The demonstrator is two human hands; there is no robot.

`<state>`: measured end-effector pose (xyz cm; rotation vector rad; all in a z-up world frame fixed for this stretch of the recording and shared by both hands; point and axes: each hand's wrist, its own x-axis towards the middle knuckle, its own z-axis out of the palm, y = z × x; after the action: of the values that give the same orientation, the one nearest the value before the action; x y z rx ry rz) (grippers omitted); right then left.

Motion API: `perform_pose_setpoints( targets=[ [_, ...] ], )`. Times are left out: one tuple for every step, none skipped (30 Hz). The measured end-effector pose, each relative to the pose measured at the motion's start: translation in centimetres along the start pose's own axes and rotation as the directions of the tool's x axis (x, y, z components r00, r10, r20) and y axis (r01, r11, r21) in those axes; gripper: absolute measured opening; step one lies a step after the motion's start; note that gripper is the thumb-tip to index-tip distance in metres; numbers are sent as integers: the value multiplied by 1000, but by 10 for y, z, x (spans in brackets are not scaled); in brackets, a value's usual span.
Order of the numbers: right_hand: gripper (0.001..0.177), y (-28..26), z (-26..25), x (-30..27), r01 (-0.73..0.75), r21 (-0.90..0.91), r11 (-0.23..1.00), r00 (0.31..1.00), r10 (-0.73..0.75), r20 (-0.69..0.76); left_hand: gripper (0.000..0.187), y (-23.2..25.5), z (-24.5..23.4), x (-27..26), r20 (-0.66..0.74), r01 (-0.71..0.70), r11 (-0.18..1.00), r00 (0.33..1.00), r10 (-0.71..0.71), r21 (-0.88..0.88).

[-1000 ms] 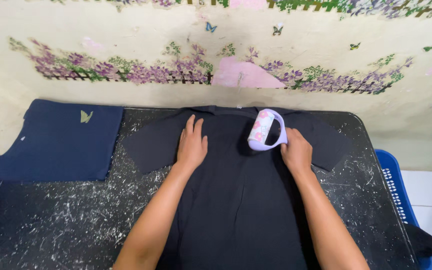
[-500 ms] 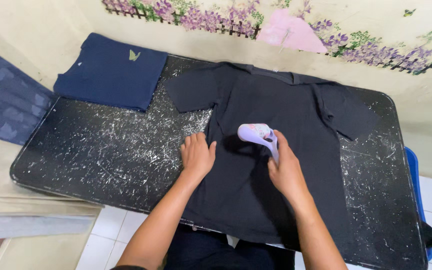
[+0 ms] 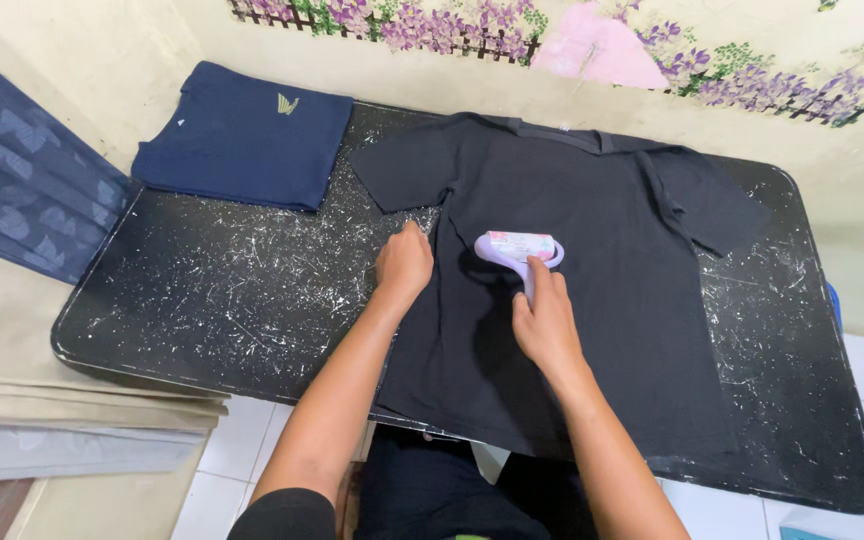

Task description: The person uses a lint roller to remove lint from a black t-shirt laid flat on a table. They roll the adhesive roller over the front and back of the shirt, then fold the shirt and place it on a stack of other folded shirts.

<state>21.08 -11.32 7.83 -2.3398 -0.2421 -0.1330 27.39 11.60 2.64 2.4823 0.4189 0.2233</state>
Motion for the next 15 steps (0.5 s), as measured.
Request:
perform_pose_setpoints(
  targets=[
    [56,-1,6,4,15,-1,1000,1000,-15,-14,31,0,-3,-1,19,3,1000,1000,-2,-27],
    [55,-2,11,7,29,-3,1000,999,-29,-27,33,0,-5,-1,38,6,998,999,-4,-55],
    [55,-1,16,10,23,-4,1000,999,-23,-30,34,-1,-6,-3,56,4,999,998,-1,-49],
    [55,-2,23,16,16,-6,1000,999,-17,-34,35,0,-5,-4,74,2,999,997,1,-42],
    [55,-2,30,20,7,-4,1000,999,-7,-38,36,-1,-5,-6,94,-1,1000,996,4,-31],
    [55,-3,37,23,-6,-8,1000,999,6,-37,33,-1,-5,-9,87,-6,1000,996,8,-22],
    [55,-5,42,27,-12,-12,1000,999,12,-41,29,0,-5,-9,73,-14,1000,997,15,-15],
    [54,-7,47,32,-19,-16,1000,999,18,-45,27,-1,-5,-9,59,-22,1000,998,23,-7],
    [54,-10,51,35,-21,-19,1000,999,20,-49,27,-2,-6,-10,63,-6,1000,998,8,-27],
    [54,-13,55,39,-23,-21,1000,998,22,-52,27,-4,-7,-10,67,11,999,998,-7,-46],
    [53,-15,59,42,-26,-22,999,998,24,-53,28,-7,-6,-11,72,30,998,997,-26,-64],
    [53,-17,62,45,-41,-43,998,998,39,-42,28,-8,-6,-11,69,22,997,997,-17,-68],
    [53,-21,65,49,-52,-62,997,998,50,-30,28,-11,-6,-10,64,15,997,998,-11,-71],
    [53,-25,67,50,-63,-82,995,998,62,-18,28,-13,-6,-10,58,9,997,998,-4,-75],
    [53,-28,67,47,-37,-103,994,999,37,-5,26,-15,-5,-11,44,-9,997,999,12,-77]
  ],
)
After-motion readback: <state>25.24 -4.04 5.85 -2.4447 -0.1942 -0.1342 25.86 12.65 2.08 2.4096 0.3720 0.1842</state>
